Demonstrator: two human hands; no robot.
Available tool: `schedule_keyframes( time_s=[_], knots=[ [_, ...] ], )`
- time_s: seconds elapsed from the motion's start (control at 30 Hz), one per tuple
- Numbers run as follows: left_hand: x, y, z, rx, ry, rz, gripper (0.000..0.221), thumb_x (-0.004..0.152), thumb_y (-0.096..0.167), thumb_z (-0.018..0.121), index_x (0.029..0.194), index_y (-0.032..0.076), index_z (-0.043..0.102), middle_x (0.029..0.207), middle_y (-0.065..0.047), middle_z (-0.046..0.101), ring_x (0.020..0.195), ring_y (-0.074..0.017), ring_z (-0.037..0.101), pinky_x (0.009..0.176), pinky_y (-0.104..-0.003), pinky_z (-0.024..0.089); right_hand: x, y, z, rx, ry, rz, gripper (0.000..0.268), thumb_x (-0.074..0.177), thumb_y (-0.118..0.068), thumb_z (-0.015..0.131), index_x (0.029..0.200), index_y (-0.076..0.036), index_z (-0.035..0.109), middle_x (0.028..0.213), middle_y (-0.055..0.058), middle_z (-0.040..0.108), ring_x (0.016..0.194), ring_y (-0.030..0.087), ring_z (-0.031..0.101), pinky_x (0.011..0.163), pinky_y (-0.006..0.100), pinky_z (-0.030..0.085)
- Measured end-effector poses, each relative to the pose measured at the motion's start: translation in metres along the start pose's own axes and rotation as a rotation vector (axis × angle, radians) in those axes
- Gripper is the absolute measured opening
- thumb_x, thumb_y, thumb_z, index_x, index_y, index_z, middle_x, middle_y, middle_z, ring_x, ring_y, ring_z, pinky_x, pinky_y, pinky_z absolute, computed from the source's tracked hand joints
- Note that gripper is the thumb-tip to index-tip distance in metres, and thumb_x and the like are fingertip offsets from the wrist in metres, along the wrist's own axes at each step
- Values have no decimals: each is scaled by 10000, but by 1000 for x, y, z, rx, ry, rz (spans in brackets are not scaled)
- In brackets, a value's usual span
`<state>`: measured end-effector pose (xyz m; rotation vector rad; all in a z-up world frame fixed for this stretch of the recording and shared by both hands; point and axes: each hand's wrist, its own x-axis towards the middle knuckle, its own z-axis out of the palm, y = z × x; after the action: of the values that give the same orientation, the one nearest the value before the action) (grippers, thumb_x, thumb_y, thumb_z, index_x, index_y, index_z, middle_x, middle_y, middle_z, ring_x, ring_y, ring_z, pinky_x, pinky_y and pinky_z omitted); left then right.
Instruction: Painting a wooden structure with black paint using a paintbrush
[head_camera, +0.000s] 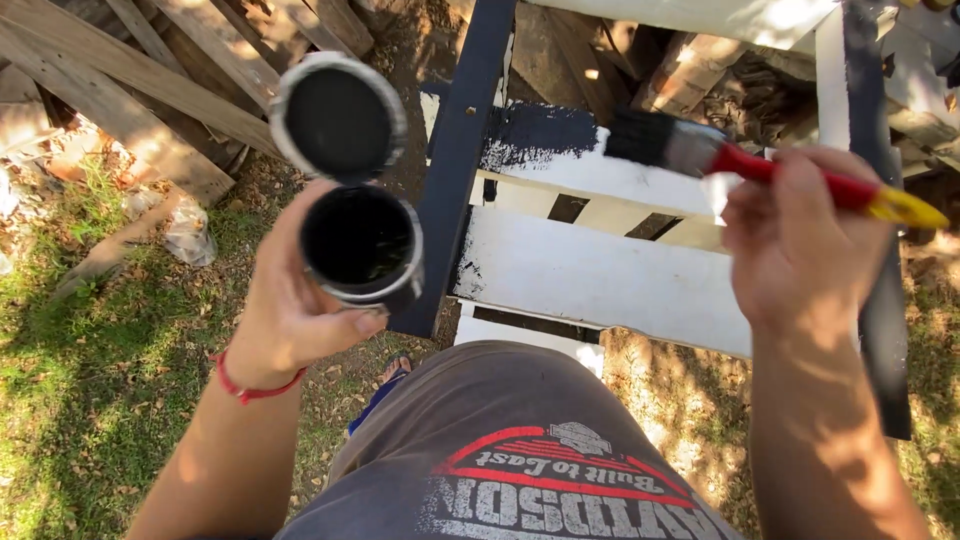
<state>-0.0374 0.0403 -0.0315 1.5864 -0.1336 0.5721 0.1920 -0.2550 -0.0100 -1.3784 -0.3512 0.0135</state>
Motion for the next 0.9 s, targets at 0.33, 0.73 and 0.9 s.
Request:
schedule_keyframes(
  time_s=[0.33,0.73,0.9],
  knots=[
    [-47,-5,-38,242,186,-154,808,644,399,746,1284,-49,537,1212,-144,570,1150,-238,591,1064,-355,461,81,76,95,-165,268,448,102,907,-118,617,851,-45,663,544,76,615,389,140,530,350,237,361],
    [-57,-35,-86,254,184,-195,809,648,378,726,1311,-39,520,1245,-153,570,1181,-255,555,1100,-374,414,78,118,127,-529,140,258,304,911,-299,739,741,-128,553,603,57,686,491,109,666,400,206,476],
    [-54,-43,-101,150,197,-250,793,641,355,764,1294,-25,523,1209,-141,575,1149,-246,600,1047,-341,448,58,147,92,-748,103,-161,411,938,-153,847,652,-76,563,621,-22,448,643,96,383,614,269,345]
  ],
)
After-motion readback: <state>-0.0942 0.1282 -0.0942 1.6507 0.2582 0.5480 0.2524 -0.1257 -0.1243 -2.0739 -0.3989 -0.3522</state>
